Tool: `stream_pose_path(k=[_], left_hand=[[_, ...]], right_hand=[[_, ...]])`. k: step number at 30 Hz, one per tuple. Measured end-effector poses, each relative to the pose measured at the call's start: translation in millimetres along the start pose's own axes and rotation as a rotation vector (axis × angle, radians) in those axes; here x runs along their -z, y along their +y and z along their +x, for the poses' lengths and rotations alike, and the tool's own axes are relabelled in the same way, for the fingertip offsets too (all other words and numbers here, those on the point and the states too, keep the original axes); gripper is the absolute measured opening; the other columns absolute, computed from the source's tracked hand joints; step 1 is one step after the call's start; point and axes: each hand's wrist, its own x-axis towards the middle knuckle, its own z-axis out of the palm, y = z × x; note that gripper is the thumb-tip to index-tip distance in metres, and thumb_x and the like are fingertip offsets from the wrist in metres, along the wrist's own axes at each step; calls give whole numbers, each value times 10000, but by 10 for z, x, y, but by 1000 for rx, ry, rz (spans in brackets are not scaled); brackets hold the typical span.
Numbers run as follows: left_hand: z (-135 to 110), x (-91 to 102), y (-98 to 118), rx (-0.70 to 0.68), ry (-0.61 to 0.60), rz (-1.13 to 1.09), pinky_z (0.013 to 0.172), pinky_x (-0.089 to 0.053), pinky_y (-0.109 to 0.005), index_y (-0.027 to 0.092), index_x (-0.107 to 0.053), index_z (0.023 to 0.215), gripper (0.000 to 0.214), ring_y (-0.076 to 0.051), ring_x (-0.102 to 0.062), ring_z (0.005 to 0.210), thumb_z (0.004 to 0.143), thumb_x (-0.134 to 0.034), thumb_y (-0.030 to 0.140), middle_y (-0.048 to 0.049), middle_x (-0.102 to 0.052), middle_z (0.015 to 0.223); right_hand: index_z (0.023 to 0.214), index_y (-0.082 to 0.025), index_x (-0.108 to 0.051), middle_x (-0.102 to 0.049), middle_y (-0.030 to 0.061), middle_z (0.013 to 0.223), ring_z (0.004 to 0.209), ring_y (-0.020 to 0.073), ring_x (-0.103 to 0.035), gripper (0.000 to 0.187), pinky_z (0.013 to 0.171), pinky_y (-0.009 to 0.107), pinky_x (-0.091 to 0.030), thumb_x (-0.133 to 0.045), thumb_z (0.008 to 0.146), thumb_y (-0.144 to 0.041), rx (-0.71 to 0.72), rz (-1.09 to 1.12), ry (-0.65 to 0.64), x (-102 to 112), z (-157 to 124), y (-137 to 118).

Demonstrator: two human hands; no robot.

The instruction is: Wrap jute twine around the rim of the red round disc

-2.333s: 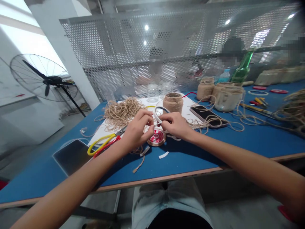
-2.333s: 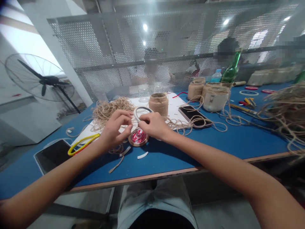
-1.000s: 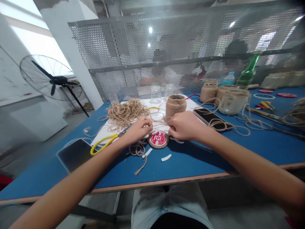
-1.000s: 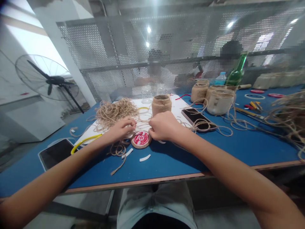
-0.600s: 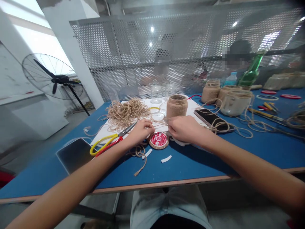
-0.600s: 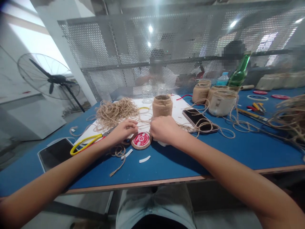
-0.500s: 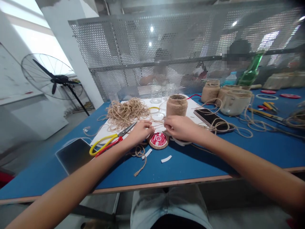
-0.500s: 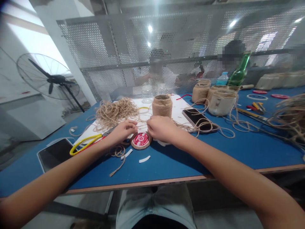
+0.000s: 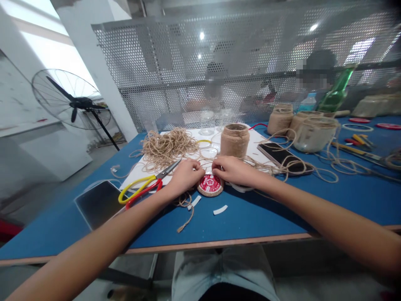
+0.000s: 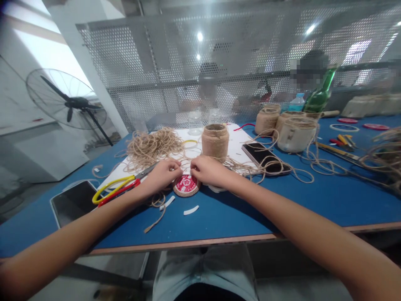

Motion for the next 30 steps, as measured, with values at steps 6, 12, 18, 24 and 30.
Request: stream_pose_path(k=[6,12,18,24,30], left_hand=[[-16,-12,28,41,10,52,699,-408,-236,153,-566,469,228,-157,-559,733,645,-437,220,-29,-631,670],[6,-43,21,83,18,78,700,-401,-243,148,-560,476,213,-165,-543,758,637,-443,227,-33,-618,662],[31,-73,12,76,48,120,758,-385,-267,147,-570,515,191,-174,-521,832,637,-460,244,-42,-626,829],[37,-95,24,96,65,175,788,-369,-286,152,-553,526,181,-187,-509,864,646,-460,250,-46,-615,839],[53,-121,-2,97,68,225,771,-372,-280,154,-555,551,181,-188,-510,858,656,-474,278,-48,-609,830]], right_hand=[[753,-144,-606,-624,56,749,675,136,-538,167,595,220,-340,-451,769,-203,-6,15,-6,-23,15,25],[757,-147,-607,-626,57,750,684,140,-543,174,598,222,-343,-452,771,-224,-19,8,-6,-43,28,38],[759,-153,-599,-617,52,742,680,139,-534,145,593,222,-337,-472,754,-223,-18,-11,5,-57,30,45],[754,-159,-591,-610,47,741,668,133,-526,131,584,220,-328,-476,754,-221,-23,-24,10,-64,39,56],[761,-155,-599,-618,56,753,694,142,-539,158,593,224,-329,-468,775,-242,-41,-48,1,-68,49,30]])
